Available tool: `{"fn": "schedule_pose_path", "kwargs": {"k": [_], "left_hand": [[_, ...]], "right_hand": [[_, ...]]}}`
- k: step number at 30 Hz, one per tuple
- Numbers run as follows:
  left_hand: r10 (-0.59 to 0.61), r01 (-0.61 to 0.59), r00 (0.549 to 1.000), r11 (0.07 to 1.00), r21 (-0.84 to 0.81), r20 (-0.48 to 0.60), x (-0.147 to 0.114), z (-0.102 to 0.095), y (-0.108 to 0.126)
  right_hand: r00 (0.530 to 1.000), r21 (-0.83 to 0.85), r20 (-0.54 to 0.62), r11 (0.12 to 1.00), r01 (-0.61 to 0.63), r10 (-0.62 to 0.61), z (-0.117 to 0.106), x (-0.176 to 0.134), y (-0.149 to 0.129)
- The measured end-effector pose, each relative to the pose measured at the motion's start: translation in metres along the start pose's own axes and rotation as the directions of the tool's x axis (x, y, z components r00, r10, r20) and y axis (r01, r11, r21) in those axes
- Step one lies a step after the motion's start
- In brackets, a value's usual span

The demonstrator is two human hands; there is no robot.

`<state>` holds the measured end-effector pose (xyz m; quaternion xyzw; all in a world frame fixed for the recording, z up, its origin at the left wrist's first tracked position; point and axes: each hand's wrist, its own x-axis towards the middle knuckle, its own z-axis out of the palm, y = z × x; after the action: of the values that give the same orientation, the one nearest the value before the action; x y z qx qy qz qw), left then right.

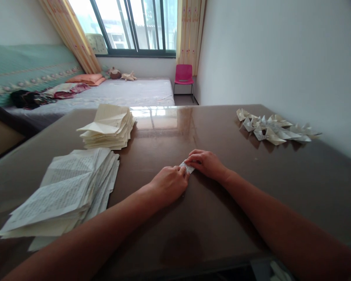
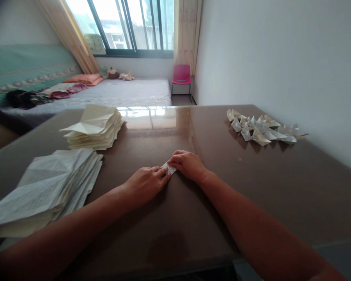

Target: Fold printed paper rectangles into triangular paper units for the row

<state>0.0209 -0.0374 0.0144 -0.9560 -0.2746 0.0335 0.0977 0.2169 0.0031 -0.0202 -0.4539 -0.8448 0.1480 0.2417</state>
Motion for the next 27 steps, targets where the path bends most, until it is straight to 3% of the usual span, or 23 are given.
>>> {"fn": "schedule_pose_path", "kwargs": {"k": [6, 14, 19, 22, 27], "left_hand": [[-0.012, 0.012, 0.998, 1.0, 0.003, -0.057, -0.005, 0.007, 0.001], [-0.039, 0.036, 0.997, 0.998, -0.041, -0.069, -0.006, 0.002, 0.002], [-0.207, 0.172, 0.966, 0.962, -0.211, -0.157, -0.007, 0.007, -0.011], [-0.319, 0.26, 0.932, 0.92, -0.294, -0.173, -0.004, 0.015, -0.016], [-0.356, 0.275, 0.924, 0.873, -0.404, -0.141, 0.0, 0.022, -0.017]], "right_hand": [[0.995, -0.166, -0.103, 0.985, -0.037, 0.02, -0.002, -0.004, -0.011], [0.99, -0.046, -0.029, 0.989, -0.143, 0.142, 0.003, -0.002, -0.009], [0.981, -0.048, -0.047, 0.981, -0.19, 0.188, 0.0, -0.001, -0.007], [0.985, -0.011, 0.023, 0.985, -0.172, 0.172, -0.004, -0.001, -0.006], [0.981, 0.104, 0.072, 0.977, -0.187, 0.18, -0.005, 0.001, -0.007]]}}
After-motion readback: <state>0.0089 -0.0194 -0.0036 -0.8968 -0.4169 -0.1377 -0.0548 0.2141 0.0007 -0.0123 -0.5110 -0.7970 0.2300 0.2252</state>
